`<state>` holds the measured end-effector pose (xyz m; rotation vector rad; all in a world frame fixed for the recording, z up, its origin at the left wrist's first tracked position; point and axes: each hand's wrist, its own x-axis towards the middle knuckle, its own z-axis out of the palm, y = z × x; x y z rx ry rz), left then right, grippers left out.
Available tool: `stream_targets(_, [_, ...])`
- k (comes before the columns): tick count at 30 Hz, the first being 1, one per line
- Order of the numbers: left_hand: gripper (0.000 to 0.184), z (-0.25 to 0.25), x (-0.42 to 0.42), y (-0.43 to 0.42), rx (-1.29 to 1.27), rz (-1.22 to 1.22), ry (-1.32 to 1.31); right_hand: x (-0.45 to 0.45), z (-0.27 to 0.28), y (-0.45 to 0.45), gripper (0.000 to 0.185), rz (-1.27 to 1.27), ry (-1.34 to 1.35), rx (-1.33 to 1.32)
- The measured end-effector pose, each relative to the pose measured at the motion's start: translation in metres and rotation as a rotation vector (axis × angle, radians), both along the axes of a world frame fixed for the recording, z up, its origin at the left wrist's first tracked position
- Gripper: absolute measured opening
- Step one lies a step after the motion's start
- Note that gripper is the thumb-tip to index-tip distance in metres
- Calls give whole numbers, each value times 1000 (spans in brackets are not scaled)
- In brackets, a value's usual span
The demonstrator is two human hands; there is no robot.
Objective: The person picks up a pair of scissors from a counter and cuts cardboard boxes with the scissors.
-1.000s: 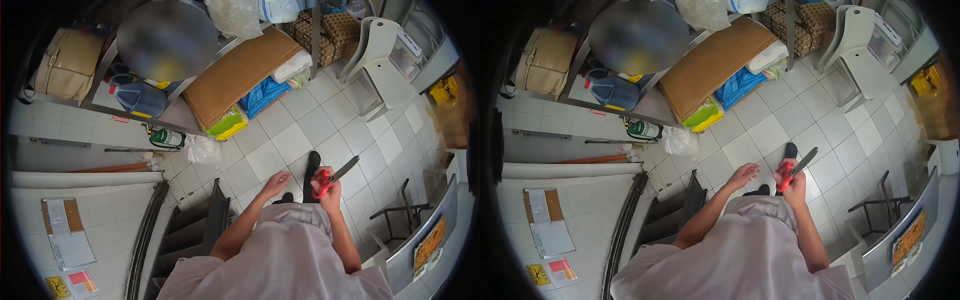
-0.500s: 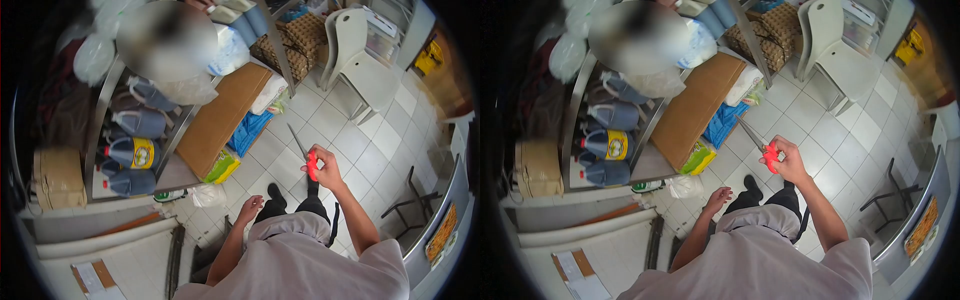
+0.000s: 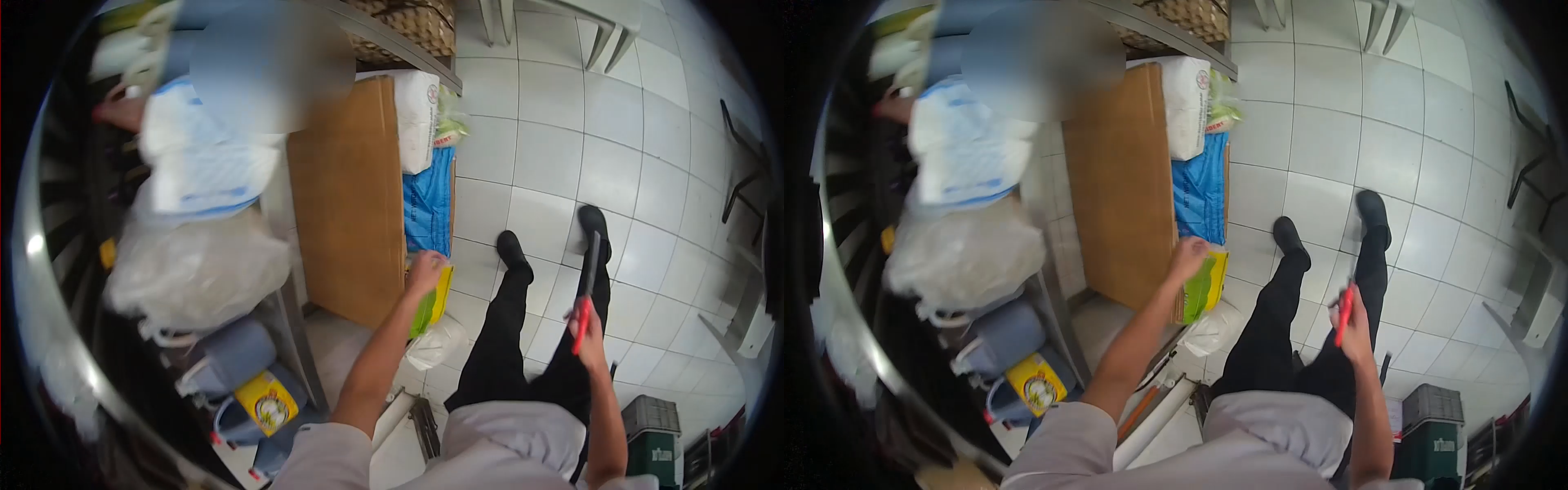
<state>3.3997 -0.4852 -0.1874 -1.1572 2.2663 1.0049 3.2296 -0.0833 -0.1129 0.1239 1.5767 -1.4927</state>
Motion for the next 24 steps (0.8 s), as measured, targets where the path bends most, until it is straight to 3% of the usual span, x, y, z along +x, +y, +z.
stream_targets(2, [34, -37, -16, -51, -208, -40, -175, 43, -10, 17, 37, -146, -79, -21])
stream_targets(3, [43, -60, -16, -78, -325, -80, -142, 69, -20, 25, 44, -172, -99, 112])
stream_targets(6, [76, -103, -41, -114, -745, -53, -102, 105, -21, 40, 59, -204, -141, 125])
stream_targets(8, [101, -105, -69, -122, -692, 115, -264, 100, -18, 32, 63, -167, -117, 118])
stream_targets(9, [101, -114, -74, -131, -682, 132, -258, 101, -23, 34, 65, -119, -163, 139])
stream_targets(11, [114, -126, -77, -146, -797, -20, -332, 108, -34, 46, 69, -9, -257, 178])
stream_targets(18, [97, -122, -62, -173, -640, 175, -490, 96, -35, 53, 67, 103, -290, 230])
stream_targets(21, [88, -106, -50, -179, -676, 177, -437, 83, -34, 53, 66, 117, -282, 207])
stream_targets(23, [80, -86, -24, -186, -873, 55, -211, 79, -36, 57, 66, 112, -280, 176])
stream_targets(24, [80, -61, -22, -186, -882, 53, -217, 75, -40, 59, 67, 131, -264, 146])
